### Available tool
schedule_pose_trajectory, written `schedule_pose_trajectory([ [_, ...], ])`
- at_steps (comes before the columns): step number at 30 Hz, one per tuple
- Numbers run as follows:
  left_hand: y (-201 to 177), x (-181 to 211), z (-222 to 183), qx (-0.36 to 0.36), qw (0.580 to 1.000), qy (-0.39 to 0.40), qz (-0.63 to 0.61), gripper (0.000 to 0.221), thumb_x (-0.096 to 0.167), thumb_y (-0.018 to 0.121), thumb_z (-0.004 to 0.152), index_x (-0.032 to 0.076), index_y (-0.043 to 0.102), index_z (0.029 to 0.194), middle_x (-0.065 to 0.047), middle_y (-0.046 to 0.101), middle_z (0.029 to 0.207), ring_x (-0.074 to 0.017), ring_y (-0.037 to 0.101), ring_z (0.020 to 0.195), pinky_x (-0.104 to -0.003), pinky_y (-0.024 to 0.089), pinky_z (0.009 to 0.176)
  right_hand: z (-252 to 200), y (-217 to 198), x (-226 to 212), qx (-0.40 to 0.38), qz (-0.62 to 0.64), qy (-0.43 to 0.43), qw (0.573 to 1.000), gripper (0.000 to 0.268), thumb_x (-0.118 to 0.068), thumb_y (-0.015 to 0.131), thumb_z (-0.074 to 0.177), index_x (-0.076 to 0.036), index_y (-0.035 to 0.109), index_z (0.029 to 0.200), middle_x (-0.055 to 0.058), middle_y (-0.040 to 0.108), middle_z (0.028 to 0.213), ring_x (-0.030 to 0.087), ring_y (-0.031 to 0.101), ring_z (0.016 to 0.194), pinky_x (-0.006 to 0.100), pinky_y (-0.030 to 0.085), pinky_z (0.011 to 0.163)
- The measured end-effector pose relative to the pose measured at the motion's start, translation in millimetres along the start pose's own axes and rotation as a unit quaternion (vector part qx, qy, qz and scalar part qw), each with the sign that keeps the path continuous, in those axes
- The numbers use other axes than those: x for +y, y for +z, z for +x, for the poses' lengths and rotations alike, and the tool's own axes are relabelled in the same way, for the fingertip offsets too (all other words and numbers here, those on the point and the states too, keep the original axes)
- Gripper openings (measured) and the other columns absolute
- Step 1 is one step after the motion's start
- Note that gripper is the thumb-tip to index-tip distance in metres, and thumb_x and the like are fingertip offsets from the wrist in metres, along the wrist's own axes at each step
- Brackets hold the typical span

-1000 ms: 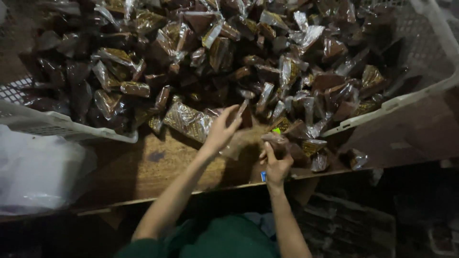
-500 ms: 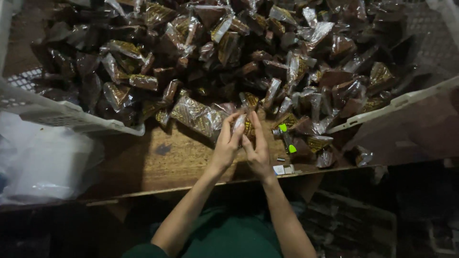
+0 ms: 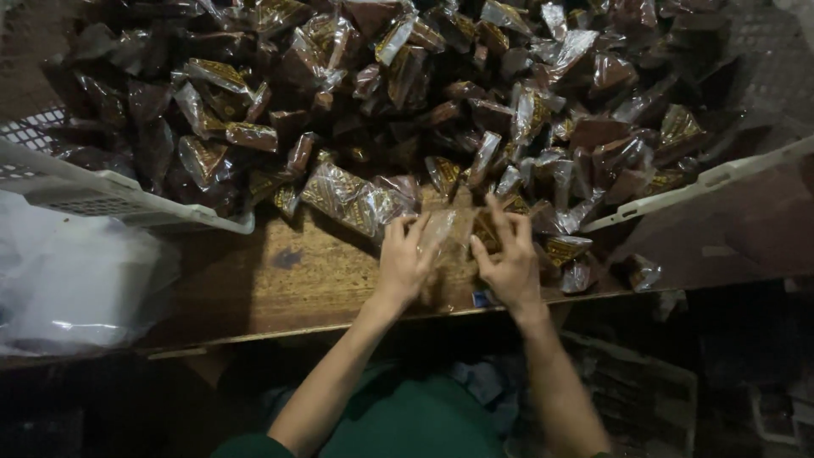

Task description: The person places triangular-shaped bakery items into clear plastic bags by hand and seals the bags using a green handheld tape dispenser.

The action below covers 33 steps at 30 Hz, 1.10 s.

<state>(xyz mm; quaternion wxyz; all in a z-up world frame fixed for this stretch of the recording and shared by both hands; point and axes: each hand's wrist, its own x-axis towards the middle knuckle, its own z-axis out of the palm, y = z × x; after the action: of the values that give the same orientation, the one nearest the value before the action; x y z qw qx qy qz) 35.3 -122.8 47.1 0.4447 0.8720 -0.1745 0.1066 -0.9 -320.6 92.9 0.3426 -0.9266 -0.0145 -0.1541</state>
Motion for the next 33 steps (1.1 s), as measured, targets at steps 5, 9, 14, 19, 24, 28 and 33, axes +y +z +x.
schedule_pose_trajectory([
  [5,18,-27,-12,-0.205,0.970,-0.110,0.064,0.052,0.021,0.064,0.097,0.008,0.046,0.144,-0.018,0.051,0.122,-0.0375,0.059,0.109,-0.044,0.058,0.072,-16,32,41,-0.130,-0.307,-0.133,0.933,0.056,-0.049,0.060,0.091,-0.039,0.052,0.145,0.010,0.056,0.100,0.040,0.068,0.076,0.055,0.058,0.057],
  [9,18,-56,-11,-0.193,0.959,-0.085,0.188,0.061,0.024,0.074,0.086,0.008,0.047,0.138,-0.016,0.056,0.133,-0.0333,0.060,0.120,-0.051,0.059,0.085,-6,35,42,-0.186,-0.263,-0.123,0.939,0.056,-0.038,0.069,0.086,-0.025,0.059,0.140,0.012,0.056,0.108,0.038,0.066,0.093,0.047,0.059,0.065],
  [14,-2,-80,-25,-0.299,0.930,-0.099,0.187,0.080,0.018,0.085,0.075,0.015,0.043,0.143,-0.012,0.063,0.131,-0.0352,0.064,0.119,-0.058,0.058,0.087,2,-8,22,-0.163,0.023,0.018,0.986,0.097,-0.030,0.083,0.074,-0.045,0.036,0.157,0.010,0.054,0.131,0.039,0.066,0.106,0.051,0.058,0.083],
  [19,-6,-42,-45,-0.206,0.976,-0.040,0.066,0.048,0.018,0.068,0.091,0.005,0.051,0.134,-0.025,0.066,0.118,-0.0486,0.068,0.101,-0.062,0.057,0.075,-23,12,47,-0.178,-0.341,-0.232,0.893,0.061,-0.047,0.071,0.075,-0.030,0.057,0.131,0.006,0.056,0.108,0.029,0.062,0.099,0.043,0.051,0.078],
  [24,-5,-22,-44,-0.298,0.944,-0.089,0.107,0.079,0.011,0.081,0.074,0.011,0.044,0.145,-0.018,0.053,0.129,-0.0435,0.060,0.116,-0.057,0.061,0.086,-7,8,47,-0.224,-0.239,-0.281,0.902,0.046,-0.027,0.070,0.081,-0.026,0.066,0.126,0.014,0.061,0.117,0.036,0.065,0.098,0.045,0.056,0.070],
  [28,22,-68,-61,-0.161,0.983,-0.082,0.006,0.048,0.010,0.070,0.084,0.017,0.059,0.130,-0.013,0.062,0.104,-0.0396,0.068,0.101,-0.053,0.060,0.081,14,-36,-41,-0.344,0.164,-0.164,0.910,0.032,-0.019,0.073,0.089,-0.007,0.072,0.119,0.028,0.069,0.119,0.052,0.066,0.108,0.055,0.057,0.081],
  [33,-8,-47,-61,-0.035,0.991,-0.102,-0.085,0.030,0.007,0.064,0.089,0.011,0.068,0.118,-0.015,0.072,0.105,-0.0380,0.071,0.102,-0.045,0.059,0.088,-4,29,-23,-0.310,0.075,-0.185,0.930,0.035,-0.027,0.066,0.098,-0.012,0.069,0.129,0.023,0.068,0.124,0.045,0.065,0.116,0.052,0.055,0.091],
])
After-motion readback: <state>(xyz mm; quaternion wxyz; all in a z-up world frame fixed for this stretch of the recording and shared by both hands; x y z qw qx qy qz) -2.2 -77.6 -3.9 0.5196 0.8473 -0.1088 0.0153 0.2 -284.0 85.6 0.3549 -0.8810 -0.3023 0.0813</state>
